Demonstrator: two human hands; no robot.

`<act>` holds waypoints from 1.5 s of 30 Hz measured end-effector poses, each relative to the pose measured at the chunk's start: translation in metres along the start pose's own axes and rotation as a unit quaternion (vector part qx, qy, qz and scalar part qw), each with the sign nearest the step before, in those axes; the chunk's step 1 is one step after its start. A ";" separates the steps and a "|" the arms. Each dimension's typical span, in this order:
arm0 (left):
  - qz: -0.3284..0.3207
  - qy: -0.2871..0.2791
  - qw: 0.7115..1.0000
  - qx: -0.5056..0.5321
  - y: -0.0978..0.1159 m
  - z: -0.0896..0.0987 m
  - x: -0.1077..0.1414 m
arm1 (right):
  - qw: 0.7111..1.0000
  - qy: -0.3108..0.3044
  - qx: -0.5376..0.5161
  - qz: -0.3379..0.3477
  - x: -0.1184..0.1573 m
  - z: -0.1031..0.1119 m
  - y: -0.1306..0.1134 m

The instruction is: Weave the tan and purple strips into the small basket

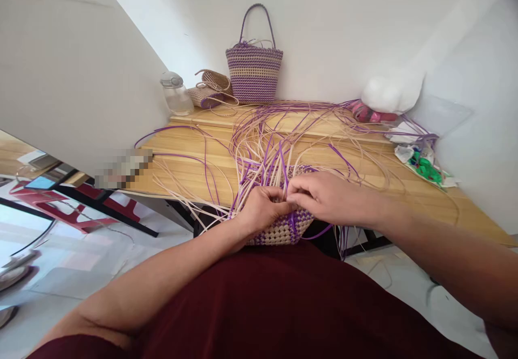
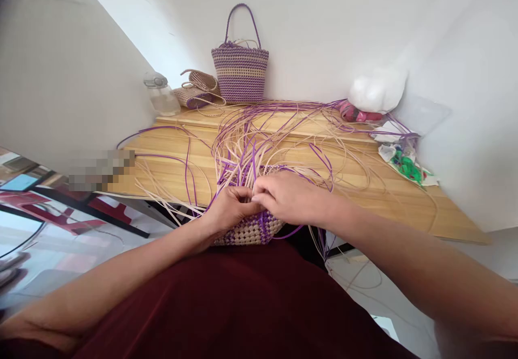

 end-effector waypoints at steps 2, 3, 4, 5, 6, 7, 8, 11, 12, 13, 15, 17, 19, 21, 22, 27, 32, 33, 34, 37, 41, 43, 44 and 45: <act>0.018 0.004 1.000 0.019 -0.004 0.001 0.000 | 0.999 0.050 -0.011 -0.004 -0.011 0.006 0.011; 0.026 0.004 0.999 0.027 -0.006 0.000 0.001 | 0.997 0.072 -0.009 0.001 -0.014 0.007 0.016; 0.033 0.003 0.999 0.034 -0.007 0.000 0.001 | 0.996 0.087 -0.008 0.006 -0.016 0.008 0.020; 0.040 0.001 0.998 0.040 -0.009 0.000 0.001 | 0.995 0.095 -0.009 0.012 -0.016 0.007 0.022; 0.045 0.000 0.998 0.046 -0.010 -0.001 0.001 | 0.995 0.098 -0.008 0.021 -0.014 0.007 0.022; 0.047 -0.002 0.998 0.051 -0.010 -0.001 0.002 | 0.994 0.101 0.004 0.030 -0.011 0.006 0.020; 0.048 -0.003 0.997 0.056 -0.011 -0.001 0.002 | 0.994 0.100 0.027 0.036 -0.007 0.007 0.017; 0.052 -0.002 0.997 0.065 -0.011 -0.001 0.002 | 0.993 0.065 0.103 0.014 0.006 0.005 0.011; 0.051 0.001 0.997 0.066 -0.011 0.000 0.002 | 0.993 0.047 0.109 -0.008 0.010 0.004 0.012; 0.048 0.005 0.997 0.068 -0.011 0.000 0.002 | 0.994 0.034 0.104 -0.032 0.013 0.003 0.014; 0.038 0.016 0.996 0.081 -0.010 0.001 0.002 | 0.995 0.025 0.074 -0.068 0.017 0.001 0.019; 0.032 0.017 0.994 0.102 -0.010 0.001 0.001 | 0.995 0.040 0.039 -0.087 0.019 -0.001 0.022; 0.033 0.010 0.992 0.117 -0.011 0.000 0.001 | 0.993 0.065 0.011 -0.100 0.020 -0.003 0.025; 0.029 0.009 0.993 0.113 -0.011 0.000 0.000 | 0.990 0.086 -0.012 -0.115 0.023 -0.007 0.028; 0.024 0.014 0.994 0.103 -0.011 0.001 -0.001 | 0.987 0.095 -0.023 -0.126 0.025 -0.009 0.030; 0.045 0.011 0.999 0.020 -0.012 -0.002 -0.009 | 0.964 0.133 -0.108 -0.204 0.035 -0.022 0.044; 0.074 0.023 0.997 -0.014 -0.017 -0.005 -0.014 | 0.937 0.155 -0.189 -0.250 0.041 -0.033 0.057; 0.082 0.025 0.996 0.002 -0.019 -0.006 -0.013 | 0.931 0.154 -0.207 -0.257 0.043 -0.034 0.058; 0.091 0.024 0.995 0.022 -0.021 -0.006 -0.012 | 0.927 0.151 -0.225 -0.261 0.044 -0.035 0.058; 0.107 0.022 0.991 0.075 -0.026 -0.007 -0.006 | 0.916 0.142 -0.267 -0.266 0.050 -0.036 0.058; 0.102 0.013 0.990 0.097 -0.026 -0.007 -0.002 | 0.905 0.136 -0.294 -0.276 0.054 -0.038 0.059; 0.089 -0.001 0.991 0.097 -0.024 -0.008 -0.002 | 0.903 0.135 -0.294 -0.281 0.054 -0.039 0.060; 0.081 -0.006 0.992 0.098 -0.022 -0.009 -0.002 | 0.904 0.135 -0.290 -0.282 0.054 -0.039 0.059; 0.074 -0.008 0.992 0.100 -0.021 -0.009 -0.002 | 0.906 0.134 -0.284 -0.282 0.054 -0.040 0.059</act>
Point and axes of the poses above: each hand's wrist, its own x-axis away from the middle knuckle, its own z-axis out of the back of the hand, y = z × x, the point moved 9 cm from there along -x, towards the middle knuckle, and after that the axes turned 11 degrees about y, right-handed, at the moved point
